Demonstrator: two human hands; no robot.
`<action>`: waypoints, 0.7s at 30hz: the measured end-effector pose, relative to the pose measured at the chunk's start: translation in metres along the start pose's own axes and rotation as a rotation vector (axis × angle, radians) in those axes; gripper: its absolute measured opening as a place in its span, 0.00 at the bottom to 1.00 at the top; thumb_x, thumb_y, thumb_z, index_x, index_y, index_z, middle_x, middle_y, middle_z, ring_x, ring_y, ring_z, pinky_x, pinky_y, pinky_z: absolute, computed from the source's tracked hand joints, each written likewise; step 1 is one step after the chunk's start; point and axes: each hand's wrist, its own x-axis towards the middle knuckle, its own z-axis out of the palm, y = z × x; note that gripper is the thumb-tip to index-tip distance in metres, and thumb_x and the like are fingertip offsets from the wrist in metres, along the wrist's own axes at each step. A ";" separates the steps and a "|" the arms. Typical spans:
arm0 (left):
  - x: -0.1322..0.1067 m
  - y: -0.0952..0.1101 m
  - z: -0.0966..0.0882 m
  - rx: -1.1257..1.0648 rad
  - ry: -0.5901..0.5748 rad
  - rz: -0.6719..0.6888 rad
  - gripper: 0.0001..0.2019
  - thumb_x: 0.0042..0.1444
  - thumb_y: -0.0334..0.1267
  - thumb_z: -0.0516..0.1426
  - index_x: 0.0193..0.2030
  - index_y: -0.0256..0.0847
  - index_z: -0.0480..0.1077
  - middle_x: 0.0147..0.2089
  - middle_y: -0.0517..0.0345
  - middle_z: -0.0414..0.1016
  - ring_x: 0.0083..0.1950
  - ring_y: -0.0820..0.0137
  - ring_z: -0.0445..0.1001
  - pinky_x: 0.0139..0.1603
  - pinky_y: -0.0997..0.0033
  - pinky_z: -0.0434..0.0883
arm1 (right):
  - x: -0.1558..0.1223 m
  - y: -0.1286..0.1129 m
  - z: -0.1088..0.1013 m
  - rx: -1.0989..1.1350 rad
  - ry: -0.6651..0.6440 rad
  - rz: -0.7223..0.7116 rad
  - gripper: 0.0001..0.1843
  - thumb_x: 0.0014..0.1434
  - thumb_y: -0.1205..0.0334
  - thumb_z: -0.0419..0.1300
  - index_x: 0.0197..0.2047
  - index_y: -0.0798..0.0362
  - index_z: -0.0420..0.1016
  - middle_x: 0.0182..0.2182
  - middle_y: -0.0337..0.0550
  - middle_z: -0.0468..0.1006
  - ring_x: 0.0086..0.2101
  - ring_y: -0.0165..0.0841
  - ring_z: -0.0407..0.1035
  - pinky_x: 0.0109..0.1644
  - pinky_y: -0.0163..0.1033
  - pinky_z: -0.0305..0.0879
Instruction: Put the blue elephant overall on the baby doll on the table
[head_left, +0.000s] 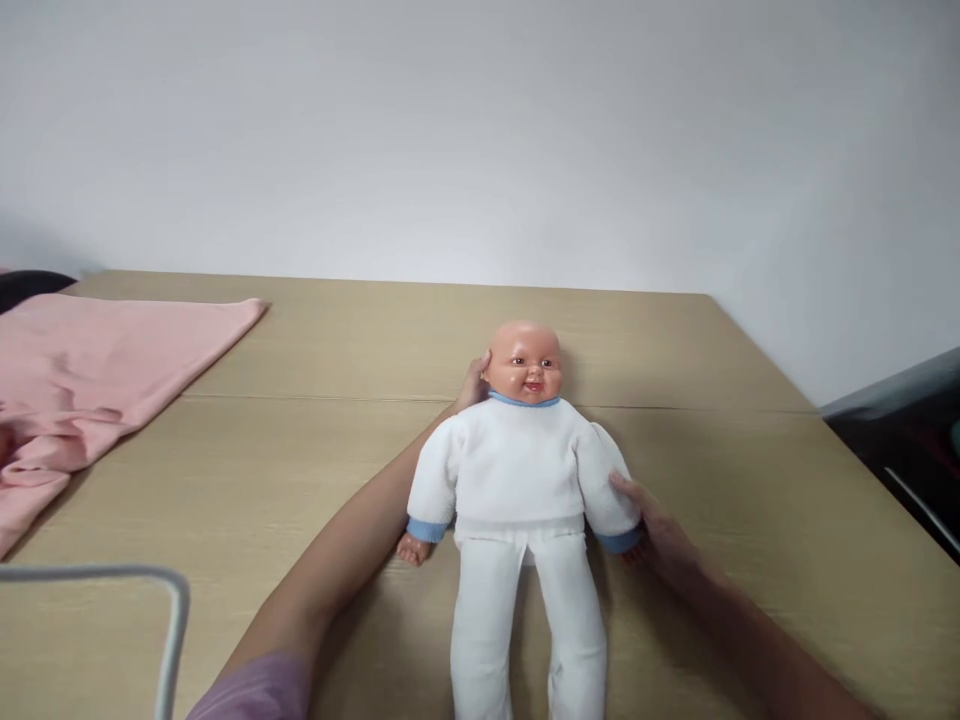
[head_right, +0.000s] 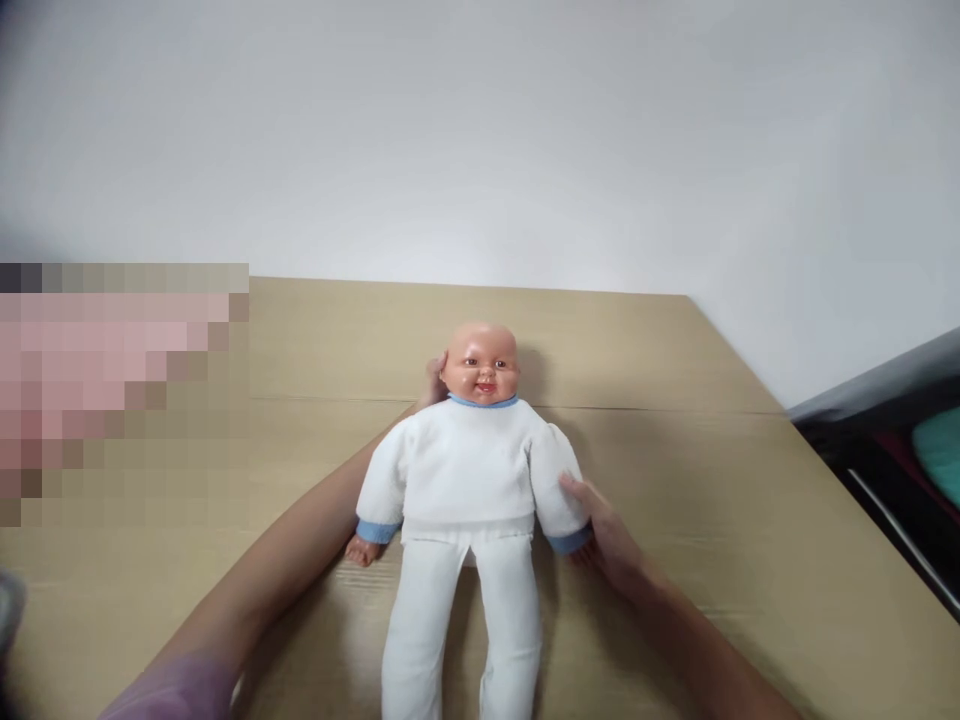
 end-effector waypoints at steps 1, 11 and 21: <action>0.003 0.004 -0.002 0.004 0.022 -0.029 0.32 0.65 0.60 0.63 0.60 0.31 0.82 0.64 0.35 0.87 0.78 0.36 0.74 0.84 0.40 0.65 | -0.001 0.000 0.000 -0.040 0.013 -0.005 0.27 0.62 0.38 0.75 0.53 0.50 0.87 0.27 0.40 0.85 0.29 0.41 0.78 0.32 0.40 0.77; -0.001 0.019 0.005 0.064 0.053 -0.107 0.27 0.70 0.56 0.62 0.64 0.37 0.81 0.60 0.41 0.90 0.72 0.42 0.81 0.84 0.43 0.67 | -0.010 0.011 -0.004 -0.549 0.077 -0.329 0.33 0.69 0.31 0.68 0.61 0.50 0.84 0.57 0.54 0.88 0.55 0.57 0.81 0.60 0.53 0.79; -0.017 0.033 0.000 0.156 -0.055 -0.251 0.35 0.75 0.65 0.57 0.70 0.37 0.79 0.66 0.38 0.86 0.75 0.45 0.79 0.86 0.45 0.63 | -0.012 0.014 -0.006 -0.664 0.161 -0.371 0.32 0.71 0.32 0.65 0.62 0.50 0.80 0.56 0.54 0.87 0.54 0.56 0.80 0.59 0.52 0.76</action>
